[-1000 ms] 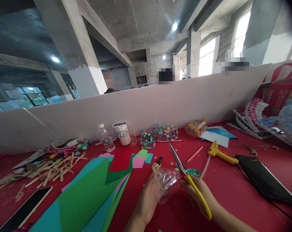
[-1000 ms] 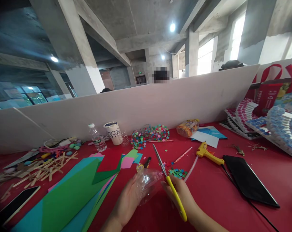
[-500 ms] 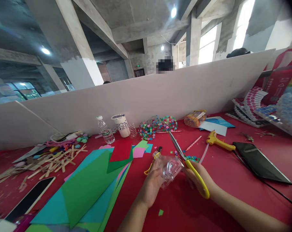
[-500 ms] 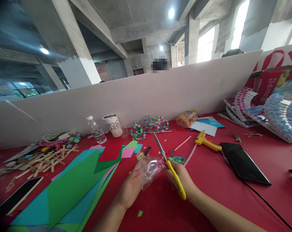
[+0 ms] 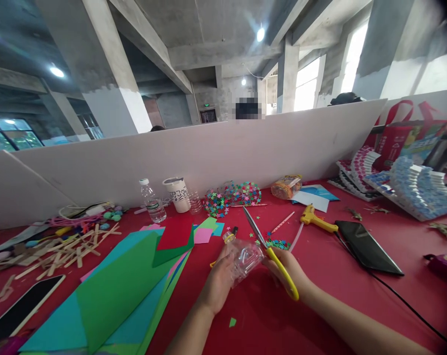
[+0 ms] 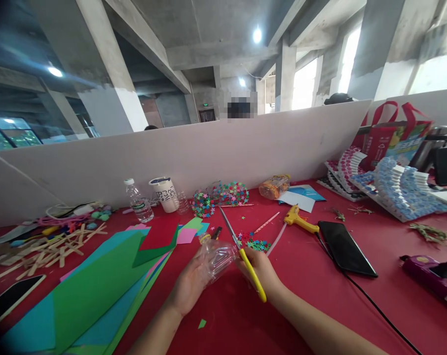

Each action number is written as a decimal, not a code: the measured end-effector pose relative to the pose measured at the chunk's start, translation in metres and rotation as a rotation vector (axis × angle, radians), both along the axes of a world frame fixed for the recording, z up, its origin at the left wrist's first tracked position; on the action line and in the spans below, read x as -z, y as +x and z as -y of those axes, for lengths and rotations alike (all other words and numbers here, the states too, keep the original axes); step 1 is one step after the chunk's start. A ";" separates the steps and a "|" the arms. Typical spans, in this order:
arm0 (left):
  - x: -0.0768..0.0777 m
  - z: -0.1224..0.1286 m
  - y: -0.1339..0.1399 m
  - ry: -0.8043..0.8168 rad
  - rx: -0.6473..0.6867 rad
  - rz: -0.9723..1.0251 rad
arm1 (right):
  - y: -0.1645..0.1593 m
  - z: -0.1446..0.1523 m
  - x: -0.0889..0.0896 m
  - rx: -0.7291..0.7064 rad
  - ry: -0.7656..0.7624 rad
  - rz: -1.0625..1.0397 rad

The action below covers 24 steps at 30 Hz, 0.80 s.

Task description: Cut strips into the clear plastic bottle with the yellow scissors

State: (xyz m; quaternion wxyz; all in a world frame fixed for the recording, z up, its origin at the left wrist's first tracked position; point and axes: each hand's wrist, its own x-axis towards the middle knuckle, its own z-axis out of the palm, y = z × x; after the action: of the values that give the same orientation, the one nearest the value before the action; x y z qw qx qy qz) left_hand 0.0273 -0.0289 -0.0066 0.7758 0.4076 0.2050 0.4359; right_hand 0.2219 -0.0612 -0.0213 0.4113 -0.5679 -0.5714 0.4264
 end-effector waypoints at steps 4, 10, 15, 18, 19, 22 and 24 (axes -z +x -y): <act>0.003 -0.001 -0.001 -0.053 -0.049 -0.014 | 0.003 -0.002 -0.002 -0.002 -0.021 0.158; 0.000 -0.009 -0.008 -0.125 -0.220 -0.049 | 0.014 -0.005 -0.032 -0.035 0.102 0.281; -0.006 -0.013 -0.011 -0.165 -0.248 0.008 | 0.016 0.000 -0.044 -0.143 0.130 0.298; -0.016 -0.015 -0.008 -0.190 -0.278 -0.009 | 0.018 0.007 -0.037 -0.201 0.086 0.292; -0.019 -0.016 -0.007 -0.186 -0.292 -0.018 | 0.019 0.009 -0.035 -0.218 0.072 0.287; -0.026 -0.018 -0.003 -0.161 -0.341 -0.044 | 0.024 0.015 -0.036 -0.284 0.029 0.259; -0.027 -0.019 -0.002 -0.147 -0.365 -0.054 | 0.027 0.019 -0.040 -0.328 0.002 0.240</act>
State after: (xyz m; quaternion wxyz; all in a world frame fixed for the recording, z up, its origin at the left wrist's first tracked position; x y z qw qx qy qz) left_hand 0.0255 -0.0102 0.0201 0.7059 0.3175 0.3275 0.5419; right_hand 0.2494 -0.0799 0.0191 0.2658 -0.5138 -0.7015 0.4162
